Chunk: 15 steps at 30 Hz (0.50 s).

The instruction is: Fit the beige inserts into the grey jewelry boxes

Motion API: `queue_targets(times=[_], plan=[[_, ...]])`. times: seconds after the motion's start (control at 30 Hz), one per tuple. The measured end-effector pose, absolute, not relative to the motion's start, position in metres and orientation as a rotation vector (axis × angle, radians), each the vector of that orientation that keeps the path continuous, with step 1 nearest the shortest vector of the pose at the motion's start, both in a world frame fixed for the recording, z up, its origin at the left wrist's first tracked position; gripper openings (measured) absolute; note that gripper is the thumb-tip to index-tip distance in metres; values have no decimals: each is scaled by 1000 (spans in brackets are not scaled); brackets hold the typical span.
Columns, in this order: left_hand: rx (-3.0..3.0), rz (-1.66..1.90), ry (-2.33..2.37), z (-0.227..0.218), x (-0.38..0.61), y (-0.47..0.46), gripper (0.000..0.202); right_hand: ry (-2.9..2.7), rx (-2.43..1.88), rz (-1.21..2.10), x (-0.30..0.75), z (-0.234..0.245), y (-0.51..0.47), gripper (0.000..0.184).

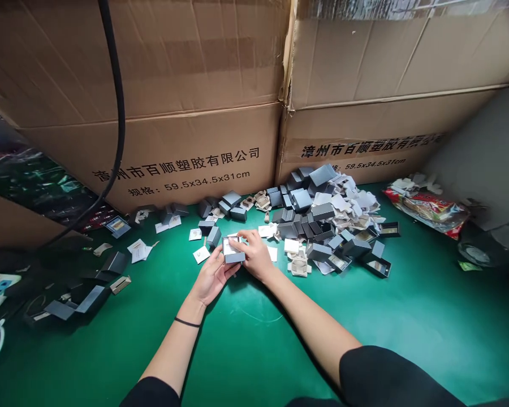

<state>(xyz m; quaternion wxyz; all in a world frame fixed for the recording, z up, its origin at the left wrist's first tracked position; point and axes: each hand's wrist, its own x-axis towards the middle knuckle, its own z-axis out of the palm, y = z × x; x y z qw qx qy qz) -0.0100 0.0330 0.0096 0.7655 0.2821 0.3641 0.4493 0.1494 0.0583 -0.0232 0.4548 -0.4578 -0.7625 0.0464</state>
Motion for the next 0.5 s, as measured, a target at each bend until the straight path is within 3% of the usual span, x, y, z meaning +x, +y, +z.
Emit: queue_targets(times=[0.17, 0.27, 0.4, 0.5], plan=[[655, 1023, 839, 8, -3, 33, 40, -1680, -1140, 477, 150, -9, 54, 35], [780, 1123, 983, 7, 8, 31, 39, -1545, -1074, 623, 156, -5, 50, 28], [871, 1406, 1204, 15, 18, 8, 44, -1564, -1163, 582, 178, -6, 48, 24], [764, 1439, 1065, 21, 8, -33, 47, -1625, -1328, 447, 206, 8, 47, 25]])
